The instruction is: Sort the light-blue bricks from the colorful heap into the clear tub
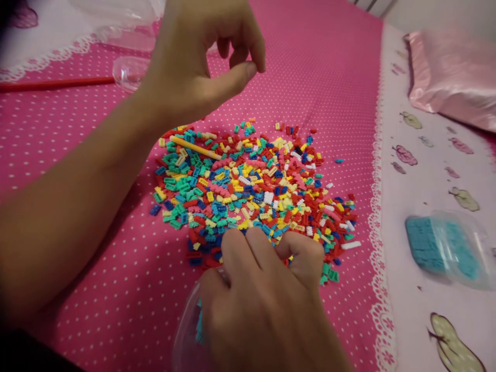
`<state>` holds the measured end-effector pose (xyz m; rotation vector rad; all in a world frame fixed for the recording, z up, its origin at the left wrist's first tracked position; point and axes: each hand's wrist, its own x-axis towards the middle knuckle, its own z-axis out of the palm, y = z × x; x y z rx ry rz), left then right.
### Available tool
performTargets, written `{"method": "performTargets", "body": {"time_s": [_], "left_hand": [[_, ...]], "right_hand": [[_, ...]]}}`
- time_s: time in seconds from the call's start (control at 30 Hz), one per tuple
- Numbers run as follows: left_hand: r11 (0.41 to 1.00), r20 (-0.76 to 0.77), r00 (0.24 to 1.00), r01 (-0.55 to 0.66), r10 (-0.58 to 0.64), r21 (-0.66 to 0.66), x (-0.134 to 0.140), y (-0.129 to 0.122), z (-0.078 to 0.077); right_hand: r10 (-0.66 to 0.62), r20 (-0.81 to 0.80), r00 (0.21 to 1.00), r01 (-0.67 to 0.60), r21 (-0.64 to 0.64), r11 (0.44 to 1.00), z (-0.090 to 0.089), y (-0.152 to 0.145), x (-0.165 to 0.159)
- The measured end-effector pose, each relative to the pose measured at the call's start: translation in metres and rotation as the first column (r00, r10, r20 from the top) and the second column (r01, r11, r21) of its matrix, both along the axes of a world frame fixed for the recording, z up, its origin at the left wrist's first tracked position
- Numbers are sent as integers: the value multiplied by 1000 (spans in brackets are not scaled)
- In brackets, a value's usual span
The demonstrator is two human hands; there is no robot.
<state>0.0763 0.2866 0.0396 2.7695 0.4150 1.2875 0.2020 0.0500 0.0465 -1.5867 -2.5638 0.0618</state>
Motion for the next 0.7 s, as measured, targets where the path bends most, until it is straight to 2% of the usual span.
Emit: {"method": "performTargets", "body": {"time_s": [0.2,0.4,0.7], "left_hand": [[1000,10,1000,-3,3,-4,-2,-1,-1],[1000,1,1000,-2,2,-18,-1,-3,-1],[999,-15,1000,-3,2,-37,-1,-3,1]], "right_hand": [[50,-9,999,-50,16,999,-3,1,1],[-37,50,998,39,-23,999,4,0,-4],[-40,58,998,37,46,998,5,-6,1]]}}
